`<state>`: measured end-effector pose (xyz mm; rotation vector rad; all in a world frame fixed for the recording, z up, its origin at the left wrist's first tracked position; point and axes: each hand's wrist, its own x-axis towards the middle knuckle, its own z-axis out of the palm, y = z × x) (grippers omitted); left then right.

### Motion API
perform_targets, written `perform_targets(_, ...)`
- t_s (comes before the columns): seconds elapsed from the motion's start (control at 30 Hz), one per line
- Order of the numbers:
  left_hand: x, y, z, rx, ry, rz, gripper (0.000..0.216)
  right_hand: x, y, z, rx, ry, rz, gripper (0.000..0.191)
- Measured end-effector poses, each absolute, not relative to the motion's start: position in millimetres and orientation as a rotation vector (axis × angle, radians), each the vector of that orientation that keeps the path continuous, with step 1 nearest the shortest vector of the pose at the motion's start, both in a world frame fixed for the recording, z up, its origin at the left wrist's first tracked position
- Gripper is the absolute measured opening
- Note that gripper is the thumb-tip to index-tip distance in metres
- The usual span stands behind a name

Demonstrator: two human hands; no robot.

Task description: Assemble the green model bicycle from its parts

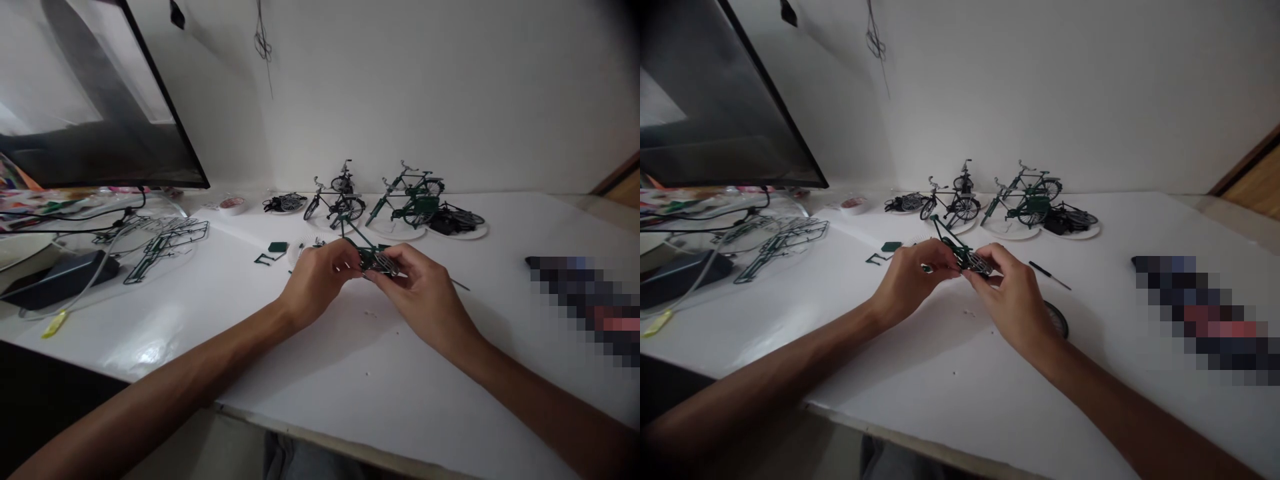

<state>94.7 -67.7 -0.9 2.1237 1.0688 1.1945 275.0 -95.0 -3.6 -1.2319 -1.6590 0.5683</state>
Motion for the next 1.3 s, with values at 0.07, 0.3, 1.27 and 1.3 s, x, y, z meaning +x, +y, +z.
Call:
perform_targets(0.07,94.3,-68.2,-1.3,2.117,1.109,1.181,0.006,274.3,-94.9,-3.1,-1.229,-1.655,0.577,0.011)
perform_targets(0.3,92.8,-66.3,-2.6,2.013,1.14,1.126,0.006,273.6,-93.3,-5.1,-1.224,-1.634,0.64,0.012)
perform_targets(1.27,83.9,-65.7,10.7,2.632,0.82,1.177,0.017,271.4,-100.7,2.0,-1.028,-1.172,1.281,0.022)
perform_targets(1.3,84.3,-65.5,10.6,2.605,0.822,1.179,0.015,271.4,-100.8,2.1,-1.034,-1.17,1.286,0.022)
